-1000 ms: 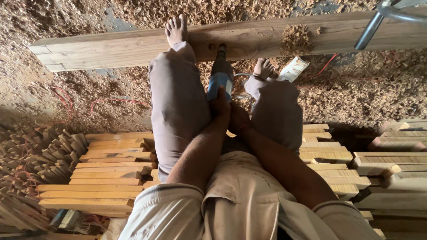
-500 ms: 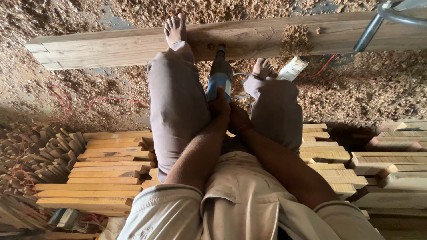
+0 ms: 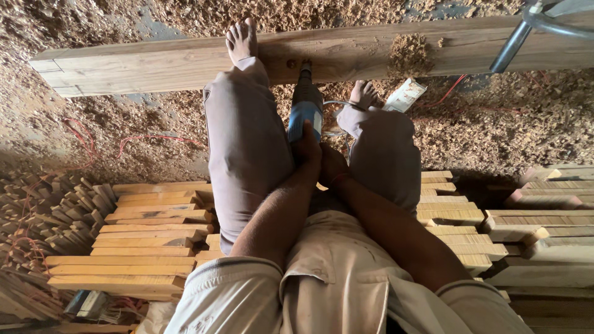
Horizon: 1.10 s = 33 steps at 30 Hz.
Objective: The person uses a power drill to make holes in a large wooden beam, holding the beam steady with their bare feet while sitting on the floor.
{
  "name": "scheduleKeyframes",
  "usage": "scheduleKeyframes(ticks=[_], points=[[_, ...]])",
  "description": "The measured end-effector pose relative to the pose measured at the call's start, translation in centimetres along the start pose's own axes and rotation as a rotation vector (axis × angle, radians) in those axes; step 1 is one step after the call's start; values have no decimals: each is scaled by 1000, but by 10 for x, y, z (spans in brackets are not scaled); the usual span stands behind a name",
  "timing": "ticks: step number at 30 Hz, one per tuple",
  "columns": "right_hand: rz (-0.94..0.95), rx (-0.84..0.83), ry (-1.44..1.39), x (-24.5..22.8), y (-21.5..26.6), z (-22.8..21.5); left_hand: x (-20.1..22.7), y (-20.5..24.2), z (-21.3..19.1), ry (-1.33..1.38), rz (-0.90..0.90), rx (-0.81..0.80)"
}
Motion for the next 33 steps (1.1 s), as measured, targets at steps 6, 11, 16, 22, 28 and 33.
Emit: scheduleKeyframes(ticks=[6, 11, 16, 22, 28, 33], points=[[-35, -6, 16, 4, -1, 3, -1, 7, -2, 29, -134, -73], [-15, 17, -2, 7, 1, 3, -1, 13, -7, -37, -196, -102], [-37, 13, 27, 5, 0, 2, 3, 11, -11, -21, -173, -107], [-126, 43, 95, 1, -1, 3, 7, 10, -12, -1, -142, -127], [-134, -8, 227, -2, -3, 6, 13, 12, -16, 16, -113, -146], [-72, -5, 156, 3, -4, 6, 14, 13, -20, 27, -102, -141]])
Point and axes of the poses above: each hand's wrist, its own y-axis away from the middle knuckle, its own z-axis out of the palm, x = y × z, the point moved 10 cm from there along -y, towards the middle knuckle, and after that the axes turned 10 degrees about -z, right-handed, at the moved point
